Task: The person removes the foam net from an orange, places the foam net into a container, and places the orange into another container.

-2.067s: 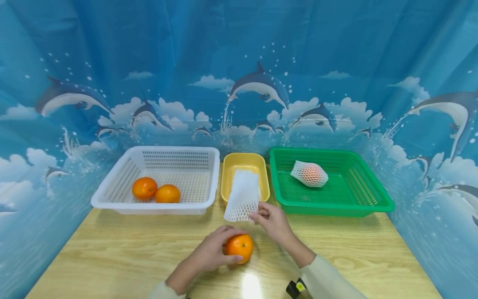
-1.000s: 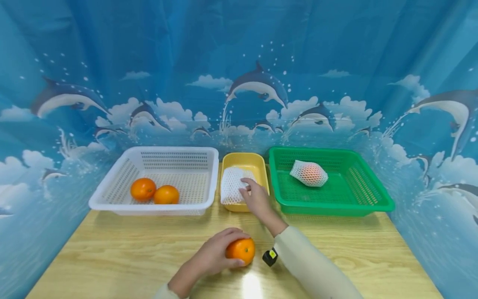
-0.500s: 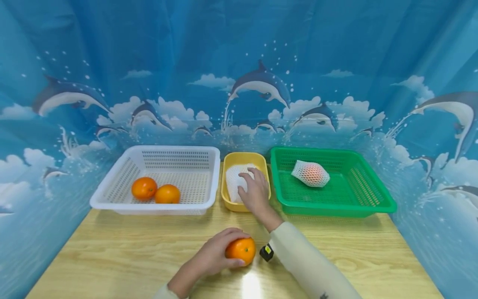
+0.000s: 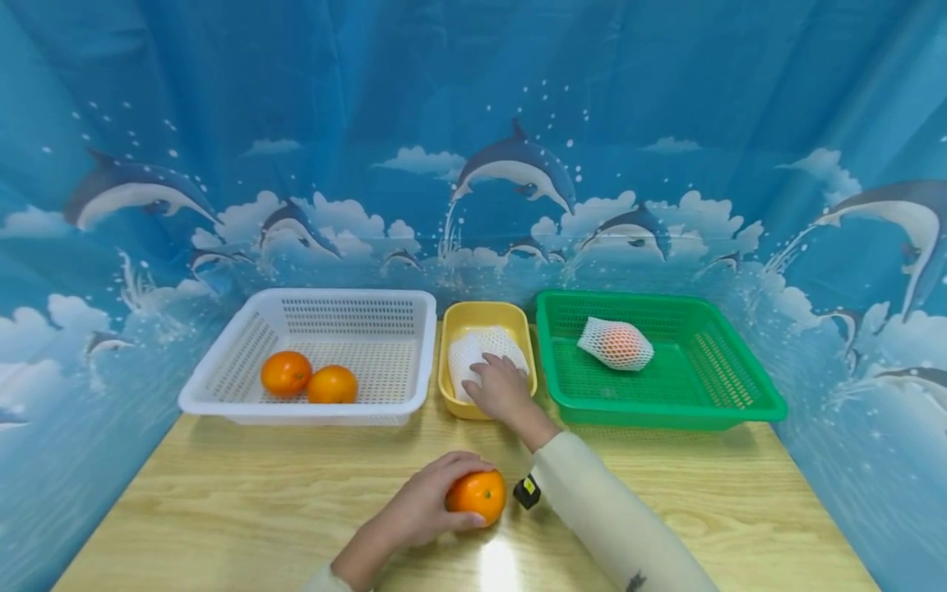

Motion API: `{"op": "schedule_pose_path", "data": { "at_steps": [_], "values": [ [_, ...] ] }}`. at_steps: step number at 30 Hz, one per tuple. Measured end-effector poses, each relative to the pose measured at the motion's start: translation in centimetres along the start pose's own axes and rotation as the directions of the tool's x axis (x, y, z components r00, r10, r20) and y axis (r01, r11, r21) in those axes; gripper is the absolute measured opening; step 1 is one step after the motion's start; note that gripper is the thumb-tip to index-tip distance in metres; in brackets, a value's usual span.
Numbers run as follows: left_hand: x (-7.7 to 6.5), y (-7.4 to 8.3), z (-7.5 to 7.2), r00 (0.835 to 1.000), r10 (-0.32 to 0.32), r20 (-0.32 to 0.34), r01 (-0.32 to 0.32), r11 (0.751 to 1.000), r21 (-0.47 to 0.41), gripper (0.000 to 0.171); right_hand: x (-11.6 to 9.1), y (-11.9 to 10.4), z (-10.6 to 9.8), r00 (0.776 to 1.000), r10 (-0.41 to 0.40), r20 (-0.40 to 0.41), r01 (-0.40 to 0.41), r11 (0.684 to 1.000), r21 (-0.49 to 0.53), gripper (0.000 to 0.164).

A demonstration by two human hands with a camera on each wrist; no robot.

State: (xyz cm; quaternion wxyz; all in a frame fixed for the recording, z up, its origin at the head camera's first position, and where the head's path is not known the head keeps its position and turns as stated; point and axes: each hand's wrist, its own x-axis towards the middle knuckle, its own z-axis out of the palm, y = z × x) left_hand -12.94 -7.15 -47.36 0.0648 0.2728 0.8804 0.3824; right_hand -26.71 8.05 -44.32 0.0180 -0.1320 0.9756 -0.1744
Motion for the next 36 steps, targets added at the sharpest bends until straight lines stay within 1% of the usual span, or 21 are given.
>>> {"op": "schedule_pose_path", "data": {
  "at_steps": [3,9,13,18,23,28,36],
  "values": [
    [0.0,0.0,-0.1,1.000,0.003,0.002,-0.003,1.000,-0.010,0.056,0.1,0.1,0.1,0.998,0.033,0.052,-0.033,0.999,-0.002,0.045],
    [0.1,0.1,-0.2,1.000,-0.017,0.026,0.018,0.999,-0.031,0.055,0.5,0.3,0.3,0.991,0.011,0.132,-0.014,1.000,0.019,0.048],
    [0.1,0.0,-0.1,0.999,-0.020,0.027,0.021,0.999,-0.028,0.055,0.6,0.5,0.4,0.983,0.032,0.180,-0.039,0.999,0.036,0.051],
    [0.0,0.0,-0.1,0.999,-0.023,0.022,0.024,0.999,-0.036,0.055,0.8,0.6,0.6,0.976,0.063,0.207,-0.068,0.998,0.018,0.054],
    [0.0,0.0,-0.2,0.999,-0.028,0.028,0.030,0.998,-0.053,0.055,0.8,0.7,0.6,0.979,0.072,0.190,-0.077,0.997,0.020,0.055],
    [0.0,0.0,-0.2,1.000,-0.008,0.020,0.008,0.999,-0.038,0.054,0.5,0.8,0.5,0.986,0.052,0.157,-0.062,0.996,0.058,0.057],
    [-0.1,0.0,-0.2,1.000,0.009,0.016,-0.008,0.999,-0.032,0.054,0.0,1.1,0.4,0.997,0.025,0.072,-0.031,0.995,0.091,0.056]
  ]
}}
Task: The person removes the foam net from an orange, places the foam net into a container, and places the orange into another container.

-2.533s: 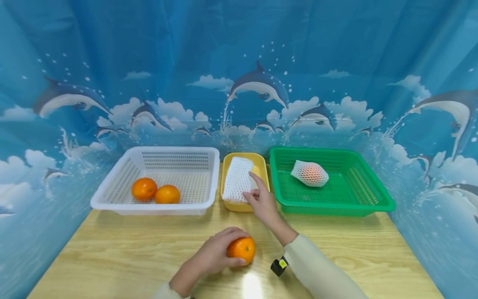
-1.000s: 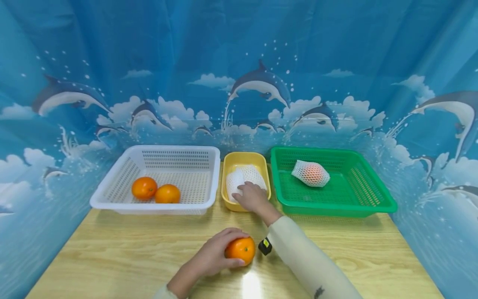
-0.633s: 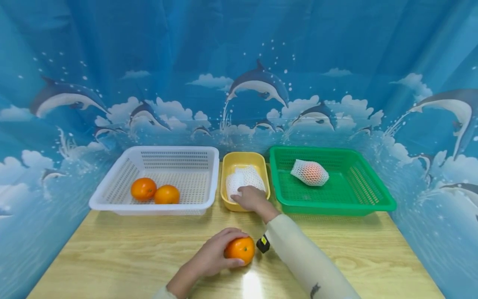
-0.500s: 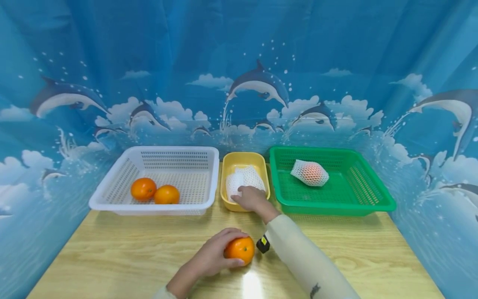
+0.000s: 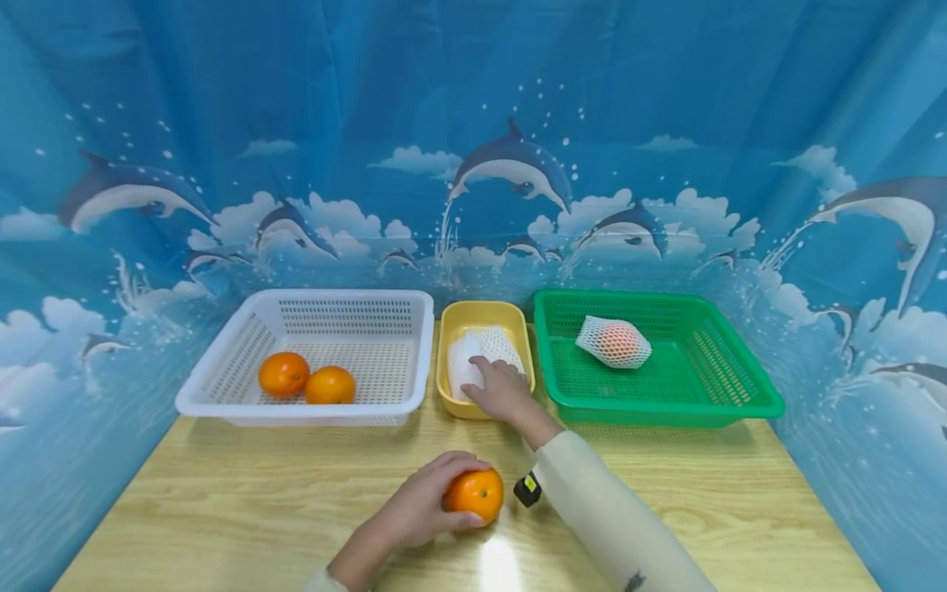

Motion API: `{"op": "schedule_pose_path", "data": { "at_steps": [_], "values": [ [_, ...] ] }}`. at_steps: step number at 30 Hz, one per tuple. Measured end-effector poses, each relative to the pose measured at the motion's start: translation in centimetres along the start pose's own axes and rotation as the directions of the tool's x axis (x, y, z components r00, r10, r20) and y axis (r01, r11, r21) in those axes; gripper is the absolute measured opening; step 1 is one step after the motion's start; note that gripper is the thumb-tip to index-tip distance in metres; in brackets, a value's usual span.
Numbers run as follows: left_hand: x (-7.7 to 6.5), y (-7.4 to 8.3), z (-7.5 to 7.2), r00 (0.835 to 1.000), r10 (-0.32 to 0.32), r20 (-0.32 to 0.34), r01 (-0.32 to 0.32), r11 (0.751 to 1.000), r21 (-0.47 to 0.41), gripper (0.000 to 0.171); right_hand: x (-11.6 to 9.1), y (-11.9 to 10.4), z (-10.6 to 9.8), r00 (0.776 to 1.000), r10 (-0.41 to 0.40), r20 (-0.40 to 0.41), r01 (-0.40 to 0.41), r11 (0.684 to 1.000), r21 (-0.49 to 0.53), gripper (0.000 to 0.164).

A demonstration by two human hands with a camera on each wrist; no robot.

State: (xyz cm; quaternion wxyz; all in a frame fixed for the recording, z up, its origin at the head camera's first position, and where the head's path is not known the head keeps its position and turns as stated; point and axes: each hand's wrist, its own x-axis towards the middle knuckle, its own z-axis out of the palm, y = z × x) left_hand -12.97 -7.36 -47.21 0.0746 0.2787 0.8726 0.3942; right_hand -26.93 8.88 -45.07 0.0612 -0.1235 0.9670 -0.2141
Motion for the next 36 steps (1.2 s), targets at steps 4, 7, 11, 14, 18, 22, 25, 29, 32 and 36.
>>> {"op": "schedule_pose_path", "data": {
  "at_steps": [4,7,11,14,18,22,25,29,32,36],
  "values": [
    [-0.1,0.0,-0.1,1.000,0.006,-0.004,-0.006,1.000,0.013,0.054,-0.2,-0.2,-0.3,0.997,-0.015,-0.076,0.017,1.000,0.022,0.056],
    [0.0,0.0,-0.2,1.000,0.013,-0.005,-0.012,1.000,0.018,0.054,-0.5,-0.6,-0.6,0.988,-0.025,-0.149,0.034,0.998,0.060,0.056],
    [0.0,0.1,-0.3,1.000,0.027,-0.010,-0.026,0.999,0.022,0.053,-0.7,-1.4,-1.0,0.973,-0.104,-0.208,0.129,0.985,0.110,0.053],
    [-0.1,0.1,-0.3,0.999,0.036,-0.018,-0.035,0.999,0.030,0.054,-0.7,-2.3,-1.2,0.959,-0.209,-0.193,0.231,0.968,0.102,0.057],
    [-0.3,0.2,-0.4,0.999,0.041,-0.018,-0.041,0.999,0.035,0.055,-0.8,-3.1,-1.0,0.946,-0.297,-0.130,0.306,0.950,0.055,0.067],
    [-0.4,0.3,-0.4,0.999,0.038,-0.009,-0.037,0.998,0.048,0.055,-0.7,-3.6,-0.6,0.939,-0.333,-0.088,0.338,0.940,0.051,0.074],
    [-0.5,0.2,-0.2,0.998,0.054,-0.009,-0.053,0.996,0.075,0.055,-0.6,-3.9,-0.2,0.929,-0.363,-0.065,0.367,0.929,0.057,0.076],
    [-0.8,0.3,-0.1,0.997,0.078,-0.028,-0.075,0.993,0.095,0.054,-0.6,-4.3,0.3,0.919,-0.393,-0.039,0.395,0.917,0.055,0.076],
    [-0.9,0.4,-0.1,0.996,0.081,-0.045,-0.077,0.992,0.097,0.053,-0.6,-4.6,0.4,0.918,-0.395,-0.021,0.396,0.917,0.051,0.074],
    [-0.9,0.4,0.1,0.995,0.084,-0.056,-0.077,0.990,0.120,0.055,-0.6,-4.9,0.2,0.924,-0.382,0.001,0.381,0.924,0.033,0.073]
  ]
}}
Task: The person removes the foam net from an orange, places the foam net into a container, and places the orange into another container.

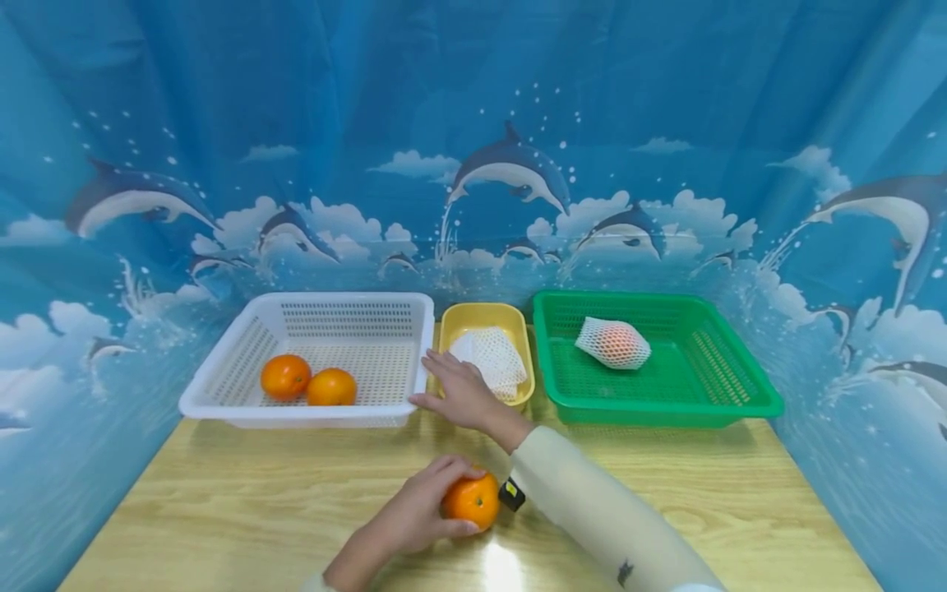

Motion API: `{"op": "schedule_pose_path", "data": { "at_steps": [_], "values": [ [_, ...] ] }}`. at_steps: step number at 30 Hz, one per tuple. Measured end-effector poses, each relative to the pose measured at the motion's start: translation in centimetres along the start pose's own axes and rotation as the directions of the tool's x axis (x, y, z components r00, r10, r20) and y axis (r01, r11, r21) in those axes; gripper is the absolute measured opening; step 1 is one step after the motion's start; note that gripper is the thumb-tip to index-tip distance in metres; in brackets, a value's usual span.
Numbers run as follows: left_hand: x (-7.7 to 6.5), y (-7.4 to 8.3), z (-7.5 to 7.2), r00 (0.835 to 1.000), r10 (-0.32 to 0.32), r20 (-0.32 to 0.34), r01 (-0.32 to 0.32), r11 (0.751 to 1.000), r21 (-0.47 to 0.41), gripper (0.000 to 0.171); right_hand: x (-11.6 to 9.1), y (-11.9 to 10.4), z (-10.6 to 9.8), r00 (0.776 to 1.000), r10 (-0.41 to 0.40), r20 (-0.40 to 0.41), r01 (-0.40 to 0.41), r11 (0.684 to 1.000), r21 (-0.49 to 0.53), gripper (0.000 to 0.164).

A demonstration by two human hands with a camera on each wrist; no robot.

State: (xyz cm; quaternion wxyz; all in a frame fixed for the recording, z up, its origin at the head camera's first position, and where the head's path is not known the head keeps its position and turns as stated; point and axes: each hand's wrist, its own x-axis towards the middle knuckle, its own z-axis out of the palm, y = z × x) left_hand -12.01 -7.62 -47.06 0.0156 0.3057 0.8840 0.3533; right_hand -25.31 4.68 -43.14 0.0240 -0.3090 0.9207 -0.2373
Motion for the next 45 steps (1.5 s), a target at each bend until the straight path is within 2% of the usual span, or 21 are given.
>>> {"op": "schedule_pose_path", "data": {
  "at_steps": [7,12,15,18,20,23,26,28,31,35,39,41,45],
  "values": [
    [-0.3,-0.3,-0.5,1.000,0.010,0.000,-0.010,1.000,0.000,0.058,0.2,-0.5,-0.5,1.000,-0.010,0.024,0.011,0.999,-0.046,0.076],
    [-0.7,-0.5,-2.4,0.998,0.026,0.061,-0.023,0.998,-0.057,0.057,0.3,-0.7,-0.6,1.000,0.008,0.027,-0.005,0.993,-0.115,0.076],
    [-1.2,-0.6,-4.2,0.994,-0.003,0.107,0.020,0.988,-0.153,0.055,0.4,-0.9,-0.7,1.000,0.005,0.028,-0.001,0.992,-0.130,0.077],
    [-1.7,-0.8,-6.0,0.991,-0.019,0.133,0.057,0.956,-0.289,0.056,0.5,-1.0,-0.7,0.999,0.007,0.038,-0.001,0.991,-0.136,0.077],
    [-1.9,-1.0,-7.3,0.990,-0.036,0.137,0.082,0.934,-0.349,0.057,0.5,-1.0,-0.7,0.999,0.014,0.043,-0.008,0.990,-0.143,0.077],
    [-2.3,-1.3,-9.4,0.993,-0.073,0.090,0.099,0.940,-0.328,0.059,0.6,-1.1,-0.8,0.999,0.022,0.046,-0.014,0.987,-0.158,0.077],
    [-2.6,-1.6,-11.7,0.990,-0.141,-0.024,0.130,0.957,-0.260,0.060,0.7,-1.3,-0.9,0.998,0.027,0.052,-0.018,0.985,-0.170,0.077],
    [-2.7,-1.8,-13.1,0.976,-0.186,-0.115,0.156,0.961,-0.228,0.060,0.8,-1.4,-0.8,0.998,0.034,0.061,-0.022,0.983,-0.182,0.077],
    [-2.6,-2.3,-14.6,0.940,-0.267,-0.210,0.224,0.952,-0.210,0.062,0.9,-1.5,-0.8,0.996,0.052,0.074,-0.036,0.978,-0.205,0.077],
    [-1.9,-3.0,-15.6,0.896,-0.369,-0.248,0.324,0.924,-0.205,0.067,0.9,-1.7,-0.9,0.994,0.071,0.077,-0.052,0.972,-0.227,0.077],
    [-1.1,-4.1,-15.5,0.862,-0.427,-0.273,0.393,0.903,-0.172,0.072,0.7,-1.8,-1.1,0.993,0.086,0.079,-0.066,0.971,-0.228,0.077],
    [-0.7,-4.7,-15.4,0.853,-0.436,-0.288,0.413,0.900,-0.139,0.073,0.7,-1.8,-1.1,0.992,0.097,0.085,-0.076,0.972,-0.222,0.077],
    [0.2,-5.6,-15.1,0.853,-0.420,-0.310,0.427,0.903,-0.047,0.070,0.7,-1.7,-1.1,0.989,0.114,0.095,-0.093,0.975,-0.203,0.077]
  ]
}}
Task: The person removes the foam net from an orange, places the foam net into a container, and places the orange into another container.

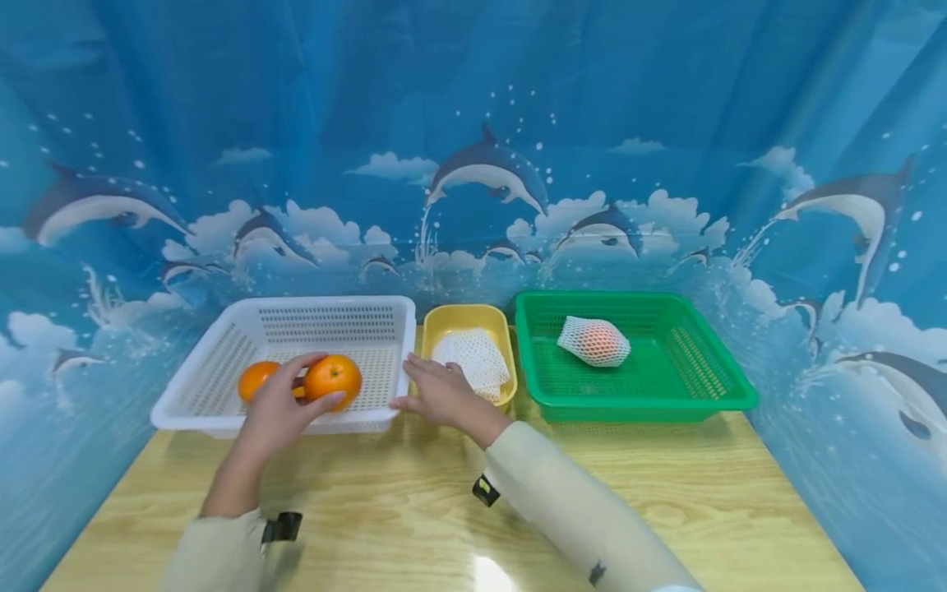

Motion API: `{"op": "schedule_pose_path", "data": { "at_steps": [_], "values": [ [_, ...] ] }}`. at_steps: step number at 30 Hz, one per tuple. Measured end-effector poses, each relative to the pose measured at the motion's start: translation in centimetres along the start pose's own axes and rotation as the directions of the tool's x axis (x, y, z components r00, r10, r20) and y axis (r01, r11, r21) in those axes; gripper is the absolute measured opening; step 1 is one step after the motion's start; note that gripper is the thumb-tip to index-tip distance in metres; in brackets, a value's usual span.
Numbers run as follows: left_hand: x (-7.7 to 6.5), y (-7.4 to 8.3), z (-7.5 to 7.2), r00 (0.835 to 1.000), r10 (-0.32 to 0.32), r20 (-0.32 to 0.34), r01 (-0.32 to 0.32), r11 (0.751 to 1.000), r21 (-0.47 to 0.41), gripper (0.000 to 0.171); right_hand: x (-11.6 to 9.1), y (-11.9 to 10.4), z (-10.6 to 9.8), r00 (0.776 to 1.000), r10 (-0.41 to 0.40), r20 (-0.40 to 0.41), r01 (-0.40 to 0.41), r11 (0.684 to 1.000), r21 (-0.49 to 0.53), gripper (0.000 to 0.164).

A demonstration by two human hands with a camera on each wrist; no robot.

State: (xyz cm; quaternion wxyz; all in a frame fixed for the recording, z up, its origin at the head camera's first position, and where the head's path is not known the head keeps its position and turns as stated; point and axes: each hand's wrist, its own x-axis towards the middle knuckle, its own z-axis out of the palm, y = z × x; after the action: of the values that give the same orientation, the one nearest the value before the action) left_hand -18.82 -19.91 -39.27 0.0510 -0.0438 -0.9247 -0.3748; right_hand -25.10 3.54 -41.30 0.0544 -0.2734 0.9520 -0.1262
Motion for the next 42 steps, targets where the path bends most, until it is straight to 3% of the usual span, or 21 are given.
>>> {"op": "schedule_pose_path", "data": {
  "at_steps": [5,13,18,25,30,34,42],
  "values": [
    [1.2,-0.4,0.5,1.000,0.015,0.016,-0.017,0.997,0.073,0.068,0.1,-0.2,0.0,1.000,0.011,0.022,-0.011,1.000,0.029,0.077],
    [3.2,-1.1,1.2,0.998,0.005,0.056,-0.014,0.986,0.164,0.068,-0.2,-0.6,-0.4,0.997,0.039,0.066,-0.038,0.999,-0.017,0.077],
    [3.8,-1.5,1.6,0.997,-0.002,0.078,-0.015,0.976,0.218,0.068,-0.2,-0.7,-0.2,0.997,0.041,0.073,-0.040,0.999,-0.010,0.077],
    [4.4,-1.7,2.1,0.995,0.007,0.101,-0.042,0.939,0.342,0.065,-0.3,-0.7,0.0,0.997,0.040,0.073,-0.039,0.999,-0.019,0.077],
    [4.4,-1.8,2.3,0.991,-0.030,0.133,-0.023,0.925,0.378,0.066,-0.4,-0.8,0.1,0.997,0.030,0.075,-0.030,1.000,-0.010,0.076],
    [4.7,-1.9,2.1,0.979,-0.072,0.188,-0.009,0.917,0.398,0.062,-0.5,-0.9,0.0,0.997,0.030,0.073,-0.030,1.000,-0.007,0.075],
    [5.6,-1.4,1.8,0.939,-0.186,0.290,0.060,0.917,0.395,0.051,-0.5,-0.7,0.0,0.997,0.033,0.065,-0.033,0.999,-0.003,0.075]
  ]
}}
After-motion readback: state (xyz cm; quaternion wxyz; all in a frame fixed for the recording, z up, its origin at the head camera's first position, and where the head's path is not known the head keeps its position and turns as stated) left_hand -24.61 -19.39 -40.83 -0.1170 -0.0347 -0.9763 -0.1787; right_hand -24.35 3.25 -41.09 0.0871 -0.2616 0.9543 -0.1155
